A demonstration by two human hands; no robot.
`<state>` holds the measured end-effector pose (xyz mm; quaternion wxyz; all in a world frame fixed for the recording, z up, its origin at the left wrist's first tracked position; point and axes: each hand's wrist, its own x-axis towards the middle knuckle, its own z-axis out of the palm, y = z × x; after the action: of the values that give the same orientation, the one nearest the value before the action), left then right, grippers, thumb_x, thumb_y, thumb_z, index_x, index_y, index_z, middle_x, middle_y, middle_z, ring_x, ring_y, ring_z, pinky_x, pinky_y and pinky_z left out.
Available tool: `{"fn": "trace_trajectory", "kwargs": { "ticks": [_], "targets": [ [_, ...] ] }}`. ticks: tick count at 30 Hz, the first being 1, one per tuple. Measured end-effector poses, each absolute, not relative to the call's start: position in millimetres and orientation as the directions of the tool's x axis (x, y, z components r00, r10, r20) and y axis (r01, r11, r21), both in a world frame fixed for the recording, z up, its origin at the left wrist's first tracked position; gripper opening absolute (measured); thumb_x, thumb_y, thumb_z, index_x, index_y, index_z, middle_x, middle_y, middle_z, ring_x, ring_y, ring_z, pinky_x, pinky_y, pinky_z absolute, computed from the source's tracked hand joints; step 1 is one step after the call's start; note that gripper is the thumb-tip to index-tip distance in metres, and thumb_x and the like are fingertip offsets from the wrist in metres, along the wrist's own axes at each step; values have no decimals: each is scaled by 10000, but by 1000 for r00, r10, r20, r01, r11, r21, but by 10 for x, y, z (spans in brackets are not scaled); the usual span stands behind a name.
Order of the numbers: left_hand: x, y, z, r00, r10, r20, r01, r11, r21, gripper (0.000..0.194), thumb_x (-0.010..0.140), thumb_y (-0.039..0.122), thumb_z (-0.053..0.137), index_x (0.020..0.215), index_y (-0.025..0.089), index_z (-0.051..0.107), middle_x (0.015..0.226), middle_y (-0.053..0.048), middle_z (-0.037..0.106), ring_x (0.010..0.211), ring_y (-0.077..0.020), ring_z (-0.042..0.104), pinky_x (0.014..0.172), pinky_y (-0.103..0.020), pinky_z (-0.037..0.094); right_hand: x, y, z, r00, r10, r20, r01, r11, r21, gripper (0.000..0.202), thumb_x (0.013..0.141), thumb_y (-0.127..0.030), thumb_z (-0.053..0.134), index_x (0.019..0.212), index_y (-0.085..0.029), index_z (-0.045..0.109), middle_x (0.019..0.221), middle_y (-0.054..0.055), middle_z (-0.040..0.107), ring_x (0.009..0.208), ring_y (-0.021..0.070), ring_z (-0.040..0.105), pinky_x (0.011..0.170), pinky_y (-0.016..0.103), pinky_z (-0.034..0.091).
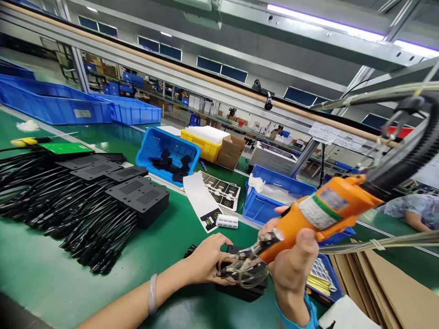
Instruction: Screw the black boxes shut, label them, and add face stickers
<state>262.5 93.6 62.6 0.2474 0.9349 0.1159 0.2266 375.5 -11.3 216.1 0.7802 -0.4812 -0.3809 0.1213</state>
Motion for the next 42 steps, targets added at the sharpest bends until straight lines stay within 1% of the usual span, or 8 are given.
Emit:
{"fn": "trace_trajectory", "kwargs": {
  "ticks": [4,9,15,18,20,23,33,42],
  "targets": [
    [2501,1163,797,845,473,250,212,-725,655,420,769,514,782,1112,273,758,1094,-30,743,992,-232,675,870,-284,468,4063,-249,2525,728,459,509,202,565,-800,574,693,-791,538,907,-262,605,543,-46,454,420,136,363,359,275,323],
    [2399,1523,715,820,557,132,345,-665,663,301,873,480,667,948,215,789,875,-20,782,815,-206,718,670,-239,480,4425,-344,2760,687,428,587,307,562,-768,626,674,-813,521,910,-248,654,558,-21,434,449,146,346,357,299,285],
    [2460,1553,527,839,526,143,371,-743,557,516,660,394,886,1117,205,742,1088,-92,752,1033,-324,678,901,-380,511,4426,-336,2572,695,434,573,357,482,-800,603,770,-761,477,947,-216,666,525,2,507,412,172,434,325,311,346],
    [2477,1437,597,834,507,220,339,-783,521,480,787,370,808,1209,170,697,1221,-166,681,1146,-365,608,982,-498,470,4395,-308,2431,750,415,514,325,447,-834,589,750,-737,533,947,-200,673,539,15,539,410,176,465,337,315,367],
    [2493,1315,655,846,464,264,277,-804,526,492,847,417,756,1284,216,656,1336,-157,614,1210,-330,577,1023,-478,458,4395,-291,2343,779,413,472,295,423,-857,636,698,-758,564,949,-183,672,539,4,538,385,163,443,330,312,363],
    [2539,1099,685,896,331,297,124,-827,548,664,721,554,831,1304,296,647,1425,-119,552,1276,-303,545,1061,-417,453,4415,-281,2223,797,414,439,277,395,-876,703,675,-779,559,1002,-165,665,535,-17,536,357,143,418,331,307,374],
    [2646,882,514,916,286,280,99,-839,535,641,652,526,884,1225,296,713,1369,-156,572,1215,-361,587,1019,-464,487,4443,-368,1894,775,406,484,329,396,-858,602,789,-720,516,1029,-185,654,615,0,572,412,146,480,358,275,376],
    [2691,854,473,912,280,299,120,-880,459,603,655,519,878,1198,302,727,1349,-153,589,1142,-349,627,985,-479,504,4293,-496,1824,790,420,446,242,455,-857,706,635,-808,571,982,-196,635,498,-19,497,398,174,464,344,296,371]
  ]
}}
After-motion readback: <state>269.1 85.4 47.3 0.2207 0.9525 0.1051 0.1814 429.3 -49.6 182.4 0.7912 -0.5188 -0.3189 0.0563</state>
